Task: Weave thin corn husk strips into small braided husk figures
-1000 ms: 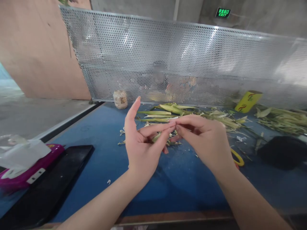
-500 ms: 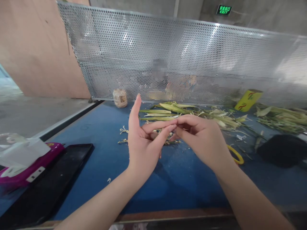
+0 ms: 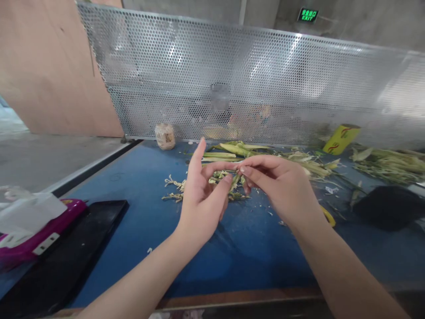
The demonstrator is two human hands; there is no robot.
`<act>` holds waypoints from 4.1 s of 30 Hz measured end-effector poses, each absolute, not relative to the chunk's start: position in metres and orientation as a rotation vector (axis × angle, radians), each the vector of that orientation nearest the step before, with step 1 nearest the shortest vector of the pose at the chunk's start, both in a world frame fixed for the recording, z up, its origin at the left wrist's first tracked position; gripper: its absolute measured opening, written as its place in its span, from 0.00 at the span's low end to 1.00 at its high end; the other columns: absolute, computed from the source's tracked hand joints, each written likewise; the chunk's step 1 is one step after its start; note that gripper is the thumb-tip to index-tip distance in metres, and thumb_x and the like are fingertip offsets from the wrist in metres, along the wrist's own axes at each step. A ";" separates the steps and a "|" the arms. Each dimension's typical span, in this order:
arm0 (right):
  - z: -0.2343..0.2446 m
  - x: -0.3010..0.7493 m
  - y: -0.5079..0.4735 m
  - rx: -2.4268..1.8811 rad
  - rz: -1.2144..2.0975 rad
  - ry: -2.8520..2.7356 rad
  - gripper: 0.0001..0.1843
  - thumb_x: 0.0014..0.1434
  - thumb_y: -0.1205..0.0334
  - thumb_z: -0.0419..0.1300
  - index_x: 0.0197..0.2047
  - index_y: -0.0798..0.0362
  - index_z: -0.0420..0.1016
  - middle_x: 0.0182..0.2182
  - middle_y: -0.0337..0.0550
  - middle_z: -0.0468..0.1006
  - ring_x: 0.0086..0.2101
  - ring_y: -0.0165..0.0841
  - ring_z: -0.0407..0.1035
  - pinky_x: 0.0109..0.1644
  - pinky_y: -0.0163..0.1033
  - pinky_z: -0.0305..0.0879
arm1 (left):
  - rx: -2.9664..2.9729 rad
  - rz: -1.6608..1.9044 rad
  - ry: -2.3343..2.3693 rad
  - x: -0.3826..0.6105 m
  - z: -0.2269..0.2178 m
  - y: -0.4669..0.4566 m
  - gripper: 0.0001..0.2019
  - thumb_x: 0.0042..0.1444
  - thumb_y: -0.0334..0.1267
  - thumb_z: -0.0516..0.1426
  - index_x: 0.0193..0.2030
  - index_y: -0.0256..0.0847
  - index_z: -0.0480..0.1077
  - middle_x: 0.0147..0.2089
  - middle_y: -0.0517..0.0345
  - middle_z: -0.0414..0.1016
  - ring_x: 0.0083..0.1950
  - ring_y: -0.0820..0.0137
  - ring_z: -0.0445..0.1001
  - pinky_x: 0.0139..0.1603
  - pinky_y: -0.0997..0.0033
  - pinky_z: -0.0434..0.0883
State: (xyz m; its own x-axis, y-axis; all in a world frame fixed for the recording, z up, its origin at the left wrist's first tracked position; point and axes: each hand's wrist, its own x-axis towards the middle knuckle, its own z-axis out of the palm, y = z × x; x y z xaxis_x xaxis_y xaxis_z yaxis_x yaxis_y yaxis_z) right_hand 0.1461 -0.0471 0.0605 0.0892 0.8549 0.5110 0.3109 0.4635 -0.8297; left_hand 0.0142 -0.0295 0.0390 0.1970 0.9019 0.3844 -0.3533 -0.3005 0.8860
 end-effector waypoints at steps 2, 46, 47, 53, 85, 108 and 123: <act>0.061 0.146 -0.047 -1.083 0.518 -1.478 0.05 0.51 0.62 0.59 0.30 0.52 0.75 0.21 0.35 0.74 0.19 0.23 0.66 0.25 0.31 0.66 | 1.333 1.334 0.585 0.015 0.039 -0.029 0.33 0.50 0.32 0.55 0.60 0.57 0.45 0.41 0.59 0.70 0.11 0.88 0.54 0.09 0.82 0.55; 0.049 0.138 -0.052 -1.089 -0.381 -1.621 0.05 0.52 0.66 0.58 0.30 0.51 0.75 0.29 0.39 0.77 0.29 0.28 0.70 0.26 0.31 0.67 | 1.587 1.588 0.808 0.015 0.040 -0.035 0.32 0.52 0.32 0.55 0.59 0.48 0.42 0.31 0.64 0.69 0.19 0.81 0.64 0.19 0.79 0.63; 0.049 0.139 -0.052 -1.088 -0.409 -1.640 0.05 0.52 0.66 0.58 0.31 0.51 0.75 0.29 0.39 0.77 0.29 0.28 0.70 0.27 0.32 0.67 | 1.604 1.589 0.815 0.015 0.040 -0.035 0.32 0.52 0.32 0.54 0.59 0.48 0.42 0.31 0.64 0.69 0.19 0.81 0.65 0.19 0.79 0.63; 0.049 0.145 -0.050 -1.083 -0.527 -1.767 0.06 0.55 0.69 0.55 0.32 0.53 0.73 0.31 0.40 0.75 0.33 0.26 0.69 0.35 0.30 0.65 | 1.639 1.554 0.834 0.013 0.037 -0.035 0.34 0.52 0.32 0.54 0.61 0.51 0.40 0.32 0.63 0.69 0.20 0.81 0.65 0.20 0.80 0.63; 0.061 0.163 -0.040 -0.952 0.649 -1.686 0.06 0.53 0.61 0.57 0.30 0.54 0.71 0.23 0.37 0.72 0.18 0.22 0.62 0.17 0.27 0.59 | 1.494 0.745 0.687 0.007 0.051 -0.028 0.17 0.57 0.43 0.46 0.19 0.38 0.55 0.10 0.69 0.51 0.10 0.84 0.50 0.12 0.83 0.49; 0.067 0.160 -0.050 -1.066 0.300 -1.701 0.05 0.46 0.68 0.62 0.22 0.51 0.69 0.27 0.37 0.77 0.30 0.30 0.72 0.28 0.34 0.69 | 1.449 0.768 0.723 0.006 0.053 -0.032 0.17 0.56 0.43 0.48 0.19 0.38 0.55 0.11 0.69 0.51 0.10 0.83 0.50 0.10 0.84 0.48; 0.071 0.160 -0.057 -1.060 -0.159 -1.824 0.11 0.51 0.66 0.58 0.36 0.41 0.74 0.37 0.33 0.77 0.29 0.30 0.72 0.27 0.34 0.67 | 1.375 0.733 0.666 0.005 0.055 -0.034 0.18 0.56 0.42 0.47 0.17 0.38 0.56 0.10 0.68 0.51 0.09 0.83 0.48 0.10 0.83 0.48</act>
